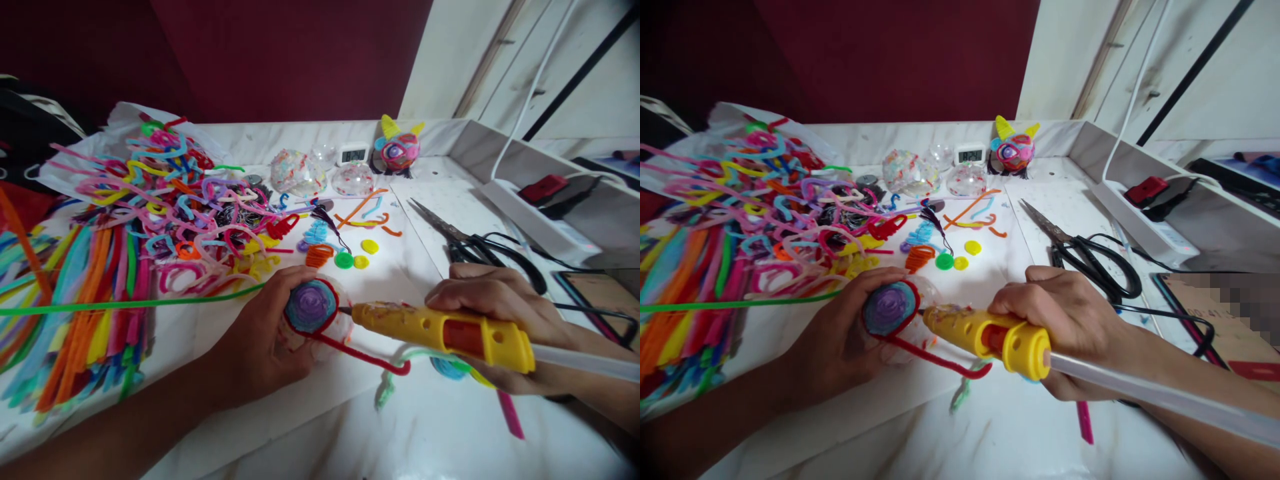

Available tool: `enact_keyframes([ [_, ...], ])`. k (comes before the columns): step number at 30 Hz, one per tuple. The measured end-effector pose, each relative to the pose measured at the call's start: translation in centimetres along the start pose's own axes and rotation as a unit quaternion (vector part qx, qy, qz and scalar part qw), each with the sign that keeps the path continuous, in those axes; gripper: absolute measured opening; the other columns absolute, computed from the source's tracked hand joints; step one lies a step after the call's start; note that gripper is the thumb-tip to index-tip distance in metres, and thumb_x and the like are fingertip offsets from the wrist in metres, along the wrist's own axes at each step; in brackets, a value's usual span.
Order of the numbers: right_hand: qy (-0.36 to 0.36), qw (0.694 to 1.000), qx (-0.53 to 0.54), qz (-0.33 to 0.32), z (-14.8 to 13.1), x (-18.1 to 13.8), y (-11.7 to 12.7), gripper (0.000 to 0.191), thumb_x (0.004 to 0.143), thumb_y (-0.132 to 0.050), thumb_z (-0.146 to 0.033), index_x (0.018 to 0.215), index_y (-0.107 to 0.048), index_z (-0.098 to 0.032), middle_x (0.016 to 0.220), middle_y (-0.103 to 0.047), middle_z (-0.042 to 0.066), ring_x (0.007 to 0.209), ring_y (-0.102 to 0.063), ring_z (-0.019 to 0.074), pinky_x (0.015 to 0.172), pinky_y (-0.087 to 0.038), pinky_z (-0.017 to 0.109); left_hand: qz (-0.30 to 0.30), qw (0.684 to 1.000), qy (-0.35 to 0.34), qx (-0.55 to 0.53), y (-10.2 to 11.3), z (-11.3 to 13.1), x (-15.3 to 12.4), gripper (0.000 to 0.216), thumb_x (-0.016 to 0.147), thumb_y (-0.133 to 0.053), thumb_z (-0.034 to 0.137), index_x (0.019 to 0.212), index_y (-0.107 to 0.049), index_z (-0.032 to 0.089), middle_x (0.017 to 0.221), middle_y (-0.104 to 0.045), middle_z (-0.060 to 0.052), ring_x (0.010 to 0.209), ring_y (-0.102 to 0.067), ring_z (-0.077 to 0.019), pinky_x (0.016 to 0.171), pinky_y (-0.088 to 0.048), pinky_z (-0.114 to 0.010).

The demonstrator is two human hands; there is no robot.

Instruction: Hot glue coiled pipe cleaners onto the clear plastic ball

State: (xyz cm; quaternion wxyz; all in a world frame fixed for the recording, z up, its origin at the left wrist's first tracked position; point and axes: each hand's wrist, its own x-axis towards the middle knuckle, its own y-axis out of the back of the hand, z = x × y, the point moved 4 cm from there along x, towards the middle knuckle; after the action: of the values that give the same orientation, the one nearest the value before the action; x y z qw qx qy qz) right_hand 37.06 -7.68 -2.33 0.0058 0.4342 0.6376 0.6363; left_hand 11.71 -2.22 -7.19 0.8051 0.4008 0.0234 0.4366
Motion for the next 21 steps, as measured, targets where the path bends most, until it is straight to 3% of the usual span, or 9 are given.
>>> enact_keyframes([
  [5, 0.000, 1.000, -0.009, -0.006, 0.0, 0.0, -0.1, 0.014, 0.095, -0.043, -0.031, 0.106, -0.047, -0.022, 0.073, -0.067, 0.004, 0.051, -0.058, 0.0179, 0.053, -0.046, 0.036, 0.000, 1.000, 0.001, -0.004, -0.1, -0.1, 0.0, 0.071, 0.072, -0.071, 0.023, 0.135, -0.038, 0.027, 0.135, -0.047, -0.007, 0.127, -0.045, -0.0273, 0.111, -0.035, -0.041],
  [11, -0.015, 1.000, -0.012, -0.019, 0.1, 0.1, 0.0, 0.020, 0.096, -0.039, -0.040, 0.106, -0.045, -0.024, 0.075, -0.068, 0.004, 0.053, -0.059, 0.0180, 0.056, -0.047, 0.036, 0.001, 1.000, -0.005, 0.011, 0.0, 0.0, 0.0, 0.072, 0.071, -0.071, 0.021, 0.135, -0.038, 0.026, 0.135, -0.049, -0.007, 0.126, -0.047, -0.0280, 0.110, -0.037, -0.041],
  [21, -0.069, 0.997, -0.021, -0.007, 1.0, -0.3, -0.4, 0.018, 0.090, -0.048, -0.028, 0.108, -0.045, -0.025, 0.081, -0.066, 0.004, 0.063, -0.062, 0.0178, 0.061, -0.049, 0.033, 0.002, 1.000, -0.001, 0.016, -0.1, -0.1, 0.0, 0.075, 0.068, -0.068, 0.018, 0.136, -0.038, 0.026, 0.137, -0.047, -0.007, 0.129, -0.045, -0.0289, 0.113, -0.036, -0.043],
])
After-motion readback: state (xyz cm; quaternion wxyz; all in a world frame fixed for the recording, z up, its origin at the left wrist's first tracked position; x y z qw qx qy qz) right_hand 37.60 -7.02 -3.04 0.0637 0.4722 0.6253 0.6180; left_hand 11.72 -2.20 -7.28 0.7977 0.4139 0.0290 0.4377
